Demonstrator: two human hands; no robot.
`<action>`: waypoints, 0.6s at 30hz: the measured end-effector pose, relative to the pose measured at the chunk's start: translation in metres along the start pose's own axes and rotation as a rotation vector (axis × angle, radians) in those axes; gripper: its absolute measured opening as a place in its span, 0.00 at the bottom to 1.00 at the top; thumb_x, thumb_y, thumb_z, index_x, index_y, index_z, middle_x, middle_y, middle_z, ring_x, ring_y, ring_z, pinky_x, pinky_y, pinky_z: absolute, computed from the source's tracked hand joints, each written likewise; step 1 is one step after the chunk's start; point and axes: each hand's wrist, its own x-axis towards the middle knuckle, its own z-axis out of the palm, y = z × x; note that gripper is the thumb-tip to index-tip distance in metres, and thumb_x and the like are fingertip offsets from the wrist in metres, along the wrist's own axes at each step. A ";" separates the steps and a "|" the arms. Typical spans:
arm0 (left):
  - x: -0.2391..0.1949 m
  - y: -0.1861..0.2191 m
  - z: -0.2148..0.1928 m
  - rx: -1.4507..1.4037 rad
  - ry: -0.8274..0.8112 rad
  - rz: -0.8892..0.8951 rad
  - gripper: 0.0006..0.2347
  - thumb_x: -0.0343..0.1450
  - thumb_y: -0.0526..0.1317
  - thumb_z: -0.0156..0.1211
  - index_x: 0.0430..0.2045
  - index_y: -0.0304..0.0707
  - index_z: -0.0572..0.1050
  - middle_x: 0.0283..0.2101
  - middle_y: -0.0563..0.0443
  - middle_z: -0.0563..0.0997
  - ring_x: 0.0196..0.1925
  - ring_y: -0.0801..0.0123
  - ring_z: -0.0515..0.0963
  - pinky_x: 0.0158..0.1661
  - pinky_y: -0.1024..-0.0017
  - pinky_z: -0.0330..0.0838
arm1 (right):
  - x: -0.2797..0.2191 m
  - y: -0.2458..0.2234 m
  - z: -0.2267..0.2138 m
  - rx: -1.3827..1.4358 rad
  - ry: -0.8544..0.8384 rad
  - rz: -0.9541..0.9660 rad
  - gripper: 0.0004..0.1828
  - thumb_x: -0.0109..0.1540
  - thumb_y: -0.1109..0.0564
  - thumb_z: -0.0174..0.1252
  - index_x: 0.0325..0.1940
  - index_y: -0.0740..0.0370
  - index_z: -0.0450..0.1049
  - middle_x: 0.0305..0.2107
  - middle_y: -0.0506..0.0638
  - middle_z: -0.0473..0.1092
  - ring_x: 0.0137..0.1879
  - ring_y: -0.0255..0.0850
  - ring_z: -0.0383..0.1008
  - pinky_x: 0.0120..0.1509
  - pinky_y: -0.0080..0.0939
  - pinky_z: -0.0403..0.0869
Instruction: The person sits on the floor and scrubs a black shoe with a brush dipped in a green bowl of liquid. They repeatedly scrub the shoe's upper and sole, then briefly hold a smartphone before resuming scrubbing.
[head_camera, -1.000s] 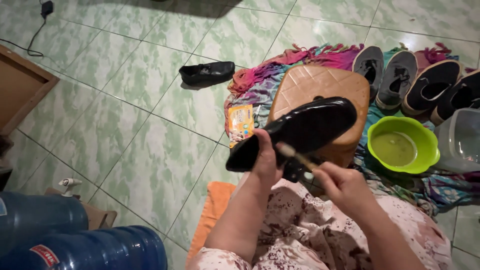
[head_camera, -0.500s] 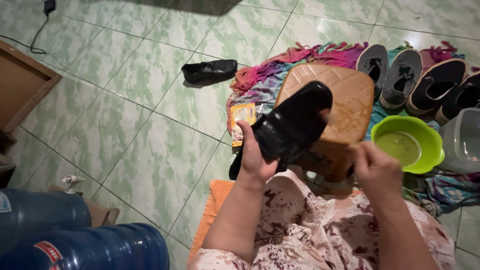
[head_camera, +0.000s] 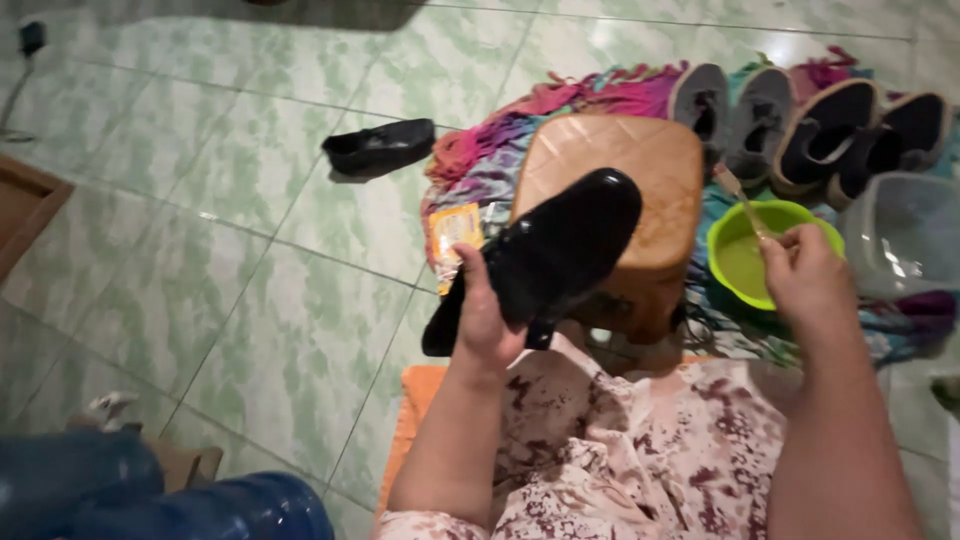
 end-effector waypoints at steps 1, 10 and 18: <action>0.000 0.000 0.002 0.034 0.009 0.027 0.44 0.66 0.71 0.39 0.65 0.27 0.66 0.66 0.32 0.69 0.71 0.47 0.67 0.70 0.50 0.59 | 0.015 0.031 0.011 0.004 -0.105 0.114 0.16 0.70 0.49 0.51 0.53 0.63 0.71 0.42 0.70 0.74 0.49 0.72 0.73 0.48 0.68 0.67; 0.002 -0.004 0.026 0.129 0.040 0.053 0.42 0.63 0.66 0.48 0.67 0.32 0.64 0.68 0.37 0.69 0.72 0.52 0.67 0.69 0.59 0.62 | 0.045 0.124 0.083 -0.328 -0.451 0.491 0.17 0.65 0.59 0.54 0.54 0.65 0.82 0.48 0.69 0.78 0.52 0.66 0.78 0.53 0.58 0.76; 0.000 0.014 0.030 0.125 0.098 0.128 0.40 0.63 0.64 0.51 0.66 0.35 0.67 0.65 0.39 0.73 0.68 0.54 0.72 0.65 0.61 0.68 | 0.038 0.101 0.042 -0.383 -0.552 0.465 0.18 0.62 0.59 0.56 0.54 0.62 0.84 0.49 0.64 0.80 0.54 0.61 0.81 0.52 0.56 0.78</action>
